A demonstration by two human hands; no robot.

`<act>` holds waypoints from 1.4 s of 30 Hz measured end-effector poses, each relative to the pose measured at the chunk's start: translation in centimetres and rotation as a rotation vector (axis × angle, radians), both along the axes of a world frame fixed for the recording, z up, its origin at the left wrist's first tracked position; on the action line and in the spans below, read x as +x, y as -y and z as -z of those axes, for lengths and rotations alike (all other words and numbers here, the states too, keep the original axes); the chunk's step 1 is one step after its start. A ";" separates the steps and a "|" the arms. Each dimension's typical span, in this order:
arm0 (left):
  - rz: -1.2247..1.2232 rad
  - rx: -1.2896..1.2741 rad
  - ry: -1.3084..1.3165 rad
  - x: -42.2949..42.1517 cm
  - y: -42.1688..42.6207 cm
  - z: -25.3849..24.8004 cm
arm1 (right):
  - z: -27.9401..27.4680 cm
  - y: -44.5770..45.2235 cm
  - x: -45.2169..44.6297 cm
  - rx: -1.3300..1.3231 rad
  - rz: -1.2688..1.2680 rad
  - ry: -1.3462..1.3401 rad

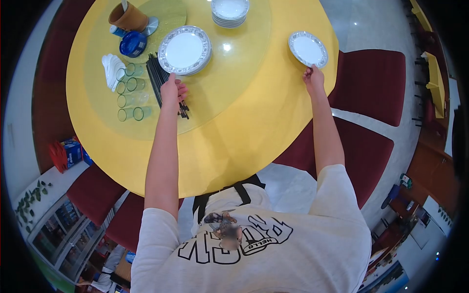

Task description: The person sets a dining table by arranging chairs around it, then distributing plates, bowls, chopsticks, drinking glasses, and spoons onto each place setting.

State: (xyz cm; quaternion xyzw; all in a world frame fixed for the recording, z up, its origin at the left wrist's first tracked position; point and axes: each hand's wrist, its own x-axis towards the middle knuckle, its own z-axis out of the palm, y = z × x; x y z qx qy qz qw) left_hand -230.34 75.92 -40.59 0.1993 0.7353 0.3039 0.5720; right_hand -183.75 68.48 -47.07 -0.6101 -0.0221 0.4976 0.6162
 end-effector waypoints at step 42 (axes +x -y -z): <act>0.793 0.102 0.085 4.8 11.5 -1.2 | -3.6 17.1 -13.0 -0.190 -0.637 -0.114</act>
